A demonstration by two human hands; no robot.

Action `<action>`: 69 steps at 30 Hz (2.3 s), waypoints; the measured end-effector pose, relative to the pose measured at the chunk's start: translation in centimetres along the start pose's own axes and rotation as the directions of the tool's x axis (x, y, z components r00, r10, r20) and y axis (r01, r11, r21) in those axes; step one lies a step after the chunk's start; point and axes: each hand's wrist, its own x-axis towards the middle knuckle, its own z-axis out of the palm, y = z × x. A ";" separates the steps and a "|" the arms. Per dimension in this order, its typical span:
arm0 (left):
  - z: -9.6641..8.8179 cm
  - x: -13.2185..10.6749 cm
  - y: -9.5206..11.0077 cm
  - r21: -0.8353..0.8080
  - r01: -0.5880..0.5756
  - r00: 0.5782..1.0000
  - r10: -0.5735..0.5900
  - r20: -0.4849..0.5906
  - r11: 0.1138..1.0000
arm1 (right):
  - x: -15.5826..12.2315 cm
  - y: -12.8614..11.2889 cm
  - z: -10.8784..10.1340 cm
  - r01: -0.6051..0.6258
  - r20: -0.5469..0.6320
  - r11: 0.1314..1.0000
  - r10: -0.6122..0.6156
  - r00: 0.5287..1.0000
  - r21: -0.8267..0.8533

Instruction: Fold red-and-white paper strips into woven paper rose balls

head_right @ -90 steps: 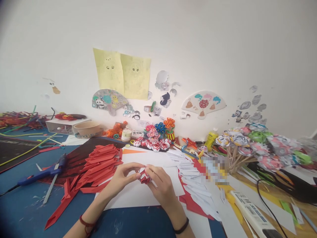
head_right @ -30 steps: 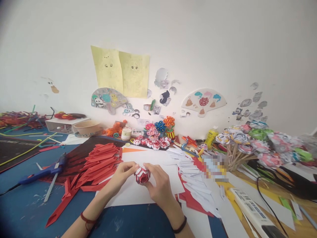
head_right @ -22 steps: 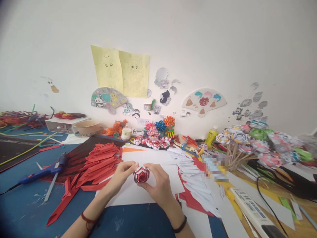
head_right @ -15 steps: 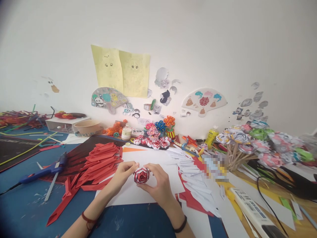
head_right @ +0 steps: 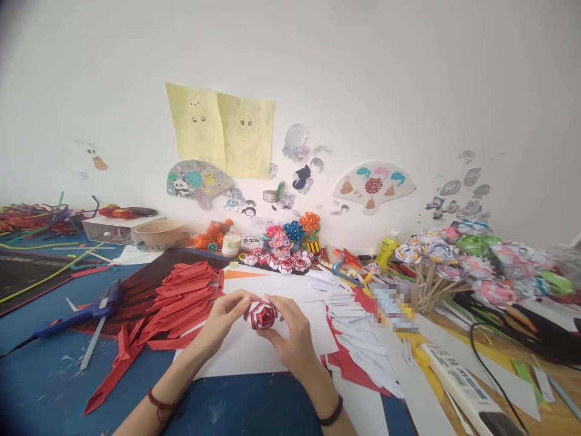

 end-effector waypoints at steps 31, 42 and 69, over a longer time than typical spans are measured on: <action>-0.1 -0.3 -0.4 0.020 -0.288 0.957 0.288 0.009 0.957 | 0.0 -0.2 0.1 -0.233 0.081 0.937 0.220 0.972 0.260; 0.2 -0.2 -1.2 -0.001 -0.297 0.954 0.297 -0.030 0.955 | 0.2 -0.4 0.2 -0.250 0.064 0.923 0.242 0.968 0.294; 0.2 -0.4 -0.7 0.007 -0.187 0.982 0.187 0.021 0.982 | 0.3 -0.4 -0.1 -0.032 0.035 0.992 0.028 0.999 0.122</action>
